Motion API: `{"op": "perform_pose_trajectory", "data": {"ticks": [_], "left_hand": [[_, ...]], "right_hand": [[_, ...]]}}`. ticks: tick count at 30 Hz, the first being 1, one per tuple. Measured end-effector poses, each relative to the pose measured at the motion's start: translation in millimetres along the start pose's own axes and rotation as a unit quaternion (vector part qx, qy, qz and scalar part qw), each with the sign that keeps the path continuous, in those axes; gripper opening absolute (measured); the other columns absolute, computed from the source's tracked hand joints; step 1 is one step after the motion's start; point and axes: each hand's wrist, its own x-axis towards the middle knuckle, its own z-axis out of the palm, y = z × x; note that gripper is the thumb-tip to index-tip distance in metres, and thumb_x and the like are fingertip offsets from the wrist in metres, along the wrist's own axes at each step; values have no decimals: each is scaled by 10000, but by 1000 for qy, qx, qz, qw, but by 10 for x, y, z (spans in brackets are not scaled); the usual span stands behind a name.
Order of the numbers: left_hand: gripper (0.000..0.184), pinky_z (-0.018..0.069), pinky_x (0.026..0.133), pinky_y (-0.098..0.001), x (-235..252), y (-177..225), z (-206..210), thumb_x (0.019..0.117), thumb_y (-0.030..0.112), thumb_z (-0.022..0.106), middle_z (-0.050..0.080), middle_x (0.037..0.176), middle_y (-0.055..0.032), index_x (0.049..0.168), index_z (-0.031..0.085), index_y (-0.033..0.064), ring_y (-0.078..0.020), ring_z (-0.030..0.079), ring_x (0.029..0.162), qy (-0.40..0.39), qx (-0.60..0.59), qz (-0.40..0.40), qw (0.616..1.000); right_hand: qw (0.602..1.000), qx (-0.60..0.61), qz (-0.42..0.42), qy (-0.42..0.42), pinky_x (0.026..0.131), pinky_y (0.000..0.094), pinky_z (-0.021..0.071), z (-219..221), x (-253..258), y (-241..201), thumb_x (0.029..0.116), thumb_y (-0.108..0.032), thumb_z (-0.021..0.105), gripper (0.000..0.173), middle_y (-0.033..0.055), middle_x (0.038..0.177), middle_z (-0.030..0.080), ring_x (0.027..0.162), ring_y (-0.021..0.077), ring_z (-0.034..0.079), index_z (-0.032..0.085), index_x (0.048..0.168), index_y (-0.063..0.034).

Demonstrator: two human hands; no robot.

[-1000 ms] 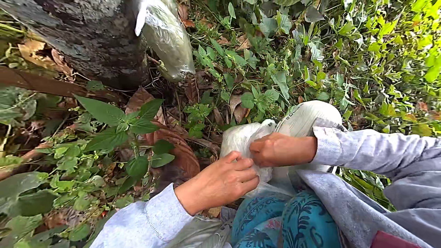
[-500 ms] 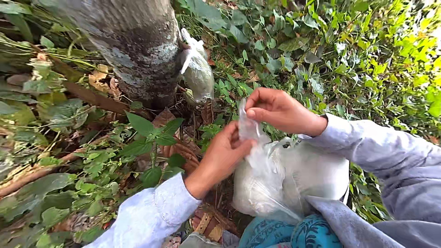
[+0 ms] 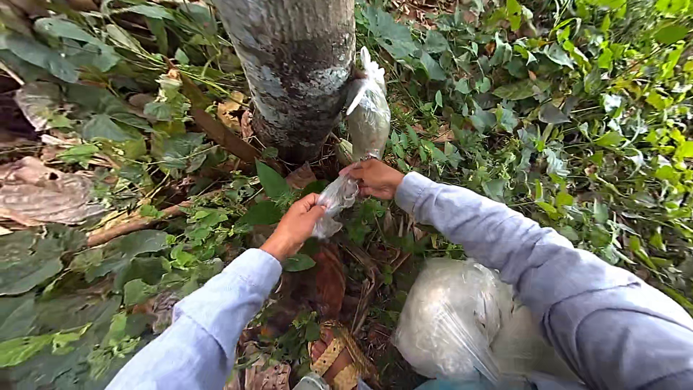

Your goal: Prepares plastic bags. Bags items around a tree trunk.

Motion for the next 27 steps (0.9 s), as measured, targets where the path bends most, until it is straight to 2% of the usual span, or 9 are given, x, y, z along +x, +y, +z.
{"op": "perform_pose_trajectory", "data": {"ticks": [4, 7, 11, 13, 15, 18, 20, 23, 27], "left_hand": [[249, 505, 664, -295, 245, -64, 193, 1095, 177, 457, 585, 932, -64, 1267, 570, 37, -99, 550, 712, 95, -79, -7, 992], [257, 394, 493, -192, 432, -25, 387, 1073, 270, 542, 555, 717, -1, 1124, 642, 38, -38, 441, 519, 59, -53, -30, 996], [388, 409, 494, -205, 683, -52, 525, 1078, 385, 497, 465, 584, 20, 937, 590, 37, -57, 439, 478, -19, -4, -34, 999], [436, 484, 556, -261, 735, -35, 493, 1104, 374, 424, 534, 648, -50, 1014, 611, -9, -117, 528, 538, -30, 89, -33, 995], [406, 550, 821, -503, 692, 81, 444, 1119, 291, 411, 689, 952, -216, 1153, 636, -45, -329, 686, 868, -4, 236, -5, 972], [281, 466, 1026, -632, 567, 253, 573, 1042, 87, 521, 604, 1259, -319, 1247, 623, -77, -491, 576, 1218, 95, 297, 170, 935], [196, 489, 1008, -585, 511, 332, 775, 952, -2, 583, 642, 1204, -282, 1103, 685, -76, -462, 596, 1192, 150, 293, 344, 879], [210, 509, 921, -543, 483, 394, 1045, 869, 53, 604, 707, 1168, -191, 1021, 731, -18, -386, 656, 1131, 192, 273, 534, 777], [360, 510, 1025, -482, 511, 418, 1125, 980, 134, 641, 651, 1287, -209, 1299, 636, -33, -357, 636, 1191, 119, 201, 480, 845]], "right_hand": [[985, 97, 2, 142, 564, 229, 463, -157, 278, 368, 1049, -100, 545, 222, 35, 864, 607, 613, 66, 514, 610, 1235, 3], [959, 140, -4, 247, 449, 194, 342, -542, 376, 405, 1023, -208, 626, 150, -39, 700, 528, 489, 21, 383, 629, 1059, -63], [920, 247, -41, 303, 408, 171, 323, -1244, 265, 220, 1045, -329, 580, 212, -106, 575, 435, 425, -8, 343, 564, 912, -164], [898, 255, -58, 354, 413, 184, 356, -1519, 109, 111, 1046, -335, 573, 226, -105, 564, 413, 417, 7, 354, 529, 879, -190], [905, 164, -78, 385, 442, 190, 411, -1599, -59, 28, 1056, -310, 570, 214, -77, 619, 460, 455, 20, 416, 545, 910, -155], [943, -11, -75, 324, 592, 250, 474, -1468, -231, -21, 1058, -277, 570, 198, 0, 860, 584, 662, 67, 530, 603, 1044, -81], [960, -46, -49, 271, 675, 295, 509, -1321, -288, -47, 1055, -255, 577, 196, 41, 979, 626, 786, 108, 593, 601, 1098, -66], [973, -87, -33, 210, 638, 277, 539, -1175, -353, -74, 1052, -233, 580, 193, 42, 905, 645, 705, 96, 617, 597, 1088, -45], [990, -67, -45, 112, 597, 247, 544, -989, -469, -201, 1021, -116, 614, 109, 16, 765, 652, 621, 78, 625, 522, 1053, -66]]}}
